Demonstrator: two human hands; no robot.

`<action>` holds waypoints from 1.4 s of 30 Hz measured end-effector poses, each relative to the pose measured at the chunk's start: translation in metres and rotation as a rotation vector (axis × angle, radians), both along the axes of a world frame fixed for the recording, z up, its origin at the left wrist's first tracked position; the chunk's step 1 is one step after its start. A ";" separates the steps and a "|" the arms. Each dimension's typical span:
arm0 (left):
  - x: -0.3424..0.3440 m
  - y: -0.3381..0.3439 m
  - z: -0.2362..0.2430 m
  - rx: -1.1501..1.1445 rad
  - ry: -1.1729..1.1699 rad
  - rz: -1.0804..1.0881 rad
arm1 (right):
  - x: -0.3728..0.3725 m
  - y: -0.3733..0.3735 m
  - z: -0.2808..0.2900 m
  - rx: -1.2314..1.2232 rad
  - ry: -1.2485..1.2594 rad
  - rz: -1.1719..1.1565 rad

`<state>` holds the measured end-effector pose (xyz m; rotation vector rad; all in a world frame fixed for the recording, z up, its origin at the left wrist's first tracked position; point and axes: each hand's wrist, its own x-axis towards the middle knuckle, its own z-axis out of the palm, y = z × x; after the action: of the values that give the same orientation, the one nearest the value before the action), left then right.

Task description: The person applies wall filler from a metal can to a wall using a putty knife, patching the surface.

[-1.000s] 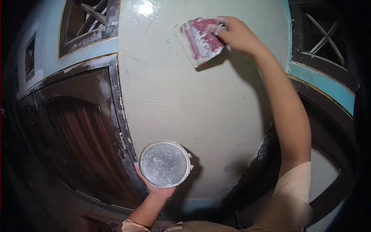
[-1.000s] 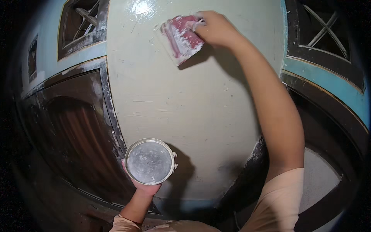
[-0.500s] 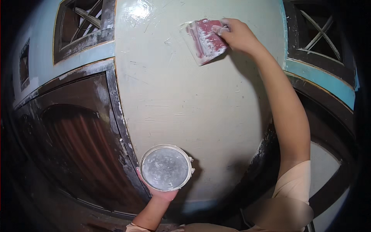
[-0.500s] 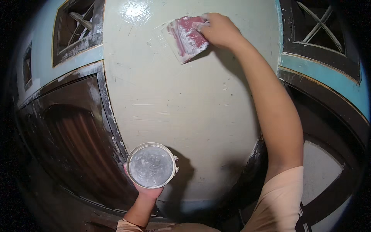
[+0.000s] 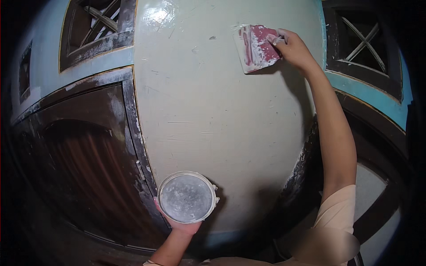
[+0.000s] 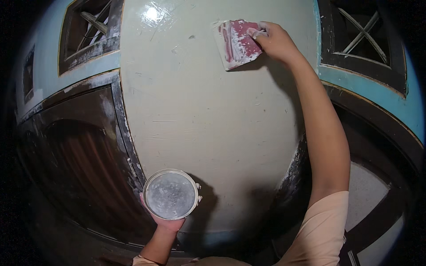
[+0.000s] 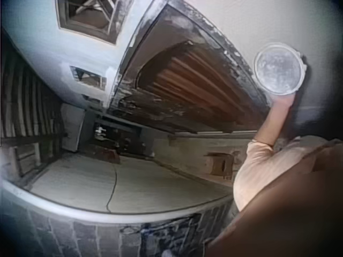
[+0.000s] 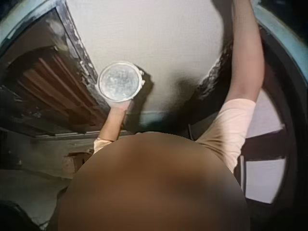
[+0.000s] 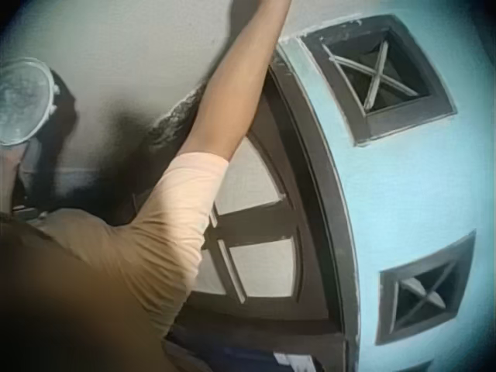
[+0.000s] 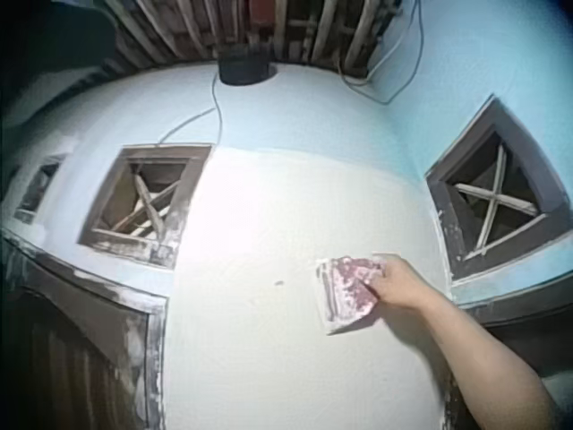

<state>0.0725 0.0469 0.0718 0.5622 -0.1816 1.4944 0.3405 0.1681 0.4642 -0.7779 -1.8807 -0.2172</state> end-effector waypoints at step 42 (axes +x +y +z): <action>0.000 0.015 -0.020 -0.099 -0.138 -0.062 | -0.074 0.019 -0.074 1.076 -0.342 -0.553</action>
<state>0.0726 0.0620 0.0513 0.3717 -0.2291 1.4741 0.2664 0.1869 0.3903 -0.4700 -1.4645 -1.6300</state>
